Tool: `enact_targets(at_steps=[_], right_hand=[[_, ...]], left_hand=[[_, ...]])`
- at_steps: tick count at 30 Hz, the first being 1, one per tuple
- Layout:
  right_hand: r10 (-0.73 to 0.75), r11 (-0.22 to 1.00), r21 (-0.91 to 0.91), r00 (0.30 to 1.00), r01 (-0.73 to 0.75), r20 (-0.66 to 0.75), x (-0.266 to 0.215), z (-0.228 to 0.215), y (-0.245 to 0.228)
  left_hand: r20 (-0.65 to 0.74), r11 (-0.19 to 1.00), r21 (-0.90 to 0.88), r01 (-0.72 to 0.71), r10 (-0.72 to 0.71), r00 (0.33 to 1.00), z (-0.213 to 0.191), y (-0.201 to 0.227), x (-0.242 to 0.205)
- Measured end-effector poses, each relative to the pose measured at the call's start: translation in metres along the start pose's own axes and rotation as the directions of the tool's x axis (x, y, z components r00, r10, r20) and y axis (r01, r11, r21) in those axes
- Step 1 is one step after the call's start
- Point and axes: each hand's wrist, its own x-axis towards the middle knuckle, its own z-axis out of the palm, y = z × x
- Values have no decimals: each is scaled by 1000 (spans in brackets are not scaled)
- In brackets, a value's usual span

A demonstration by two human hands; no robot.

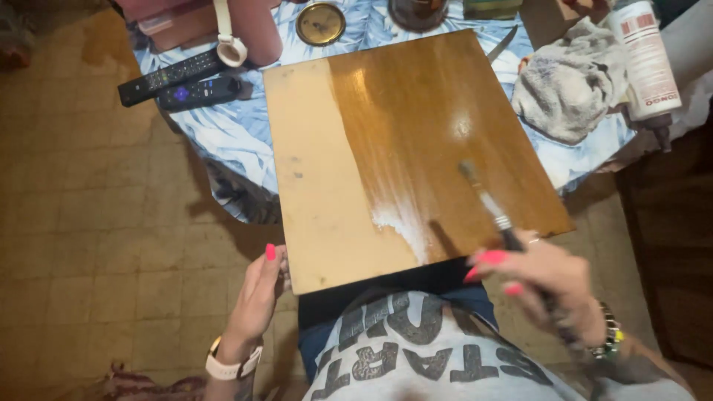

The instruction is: Staining a wooden board with a paintbrush

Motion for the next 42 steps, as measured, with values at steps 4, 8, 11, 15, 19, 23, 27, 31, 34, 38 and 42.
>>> enact_targets(at_steps=[4,8,11,15,19,23,27,31,34,38,42], right_hand=[[-302,952,104,931,286,205,27,29,-22],[-453,883,9,847,469,279,44,47,-50],[-536,841,72,805,537,253,44,51,-56],[-599,782,-121,791,612,128,43,48,-61],[-708,682,-235,706,692,21,52,43,-63],[-734,653,-292,679,699,-14,49,44,-60],[-725,650,-342,689,678,-13,51,44,-64],[-730,657,-250,683,712,25,53,43,-63],[-737,643,-246,673,725,61,56,41,-64],[-717,674,-165,691,720,86,58,27,-82],[-541,833,-72,835,549,99,32,15,-83]], left_hand=[[69,988,-155,-13,24,997,12,17,-16],[199,976,-210,-56,98,975,31,46,-28],[294,970,-230,-79,147,945,41,62,-32],[470,966,-216,-142,231,852,51,81,-33],[468,919,-116,-378,386,795,46,71,-13],[421,908,-394,-145,319,849,31,43,66],[485,684,-697,217,227,845,20,67,133],[436,713,-649,266,63,898,18,73,164],[392,723,-651,233,56,918,22,73,161],[335,704,-693,157,122,934,23,77,141],[292,670,-724,165,81,953,26,86,104]])
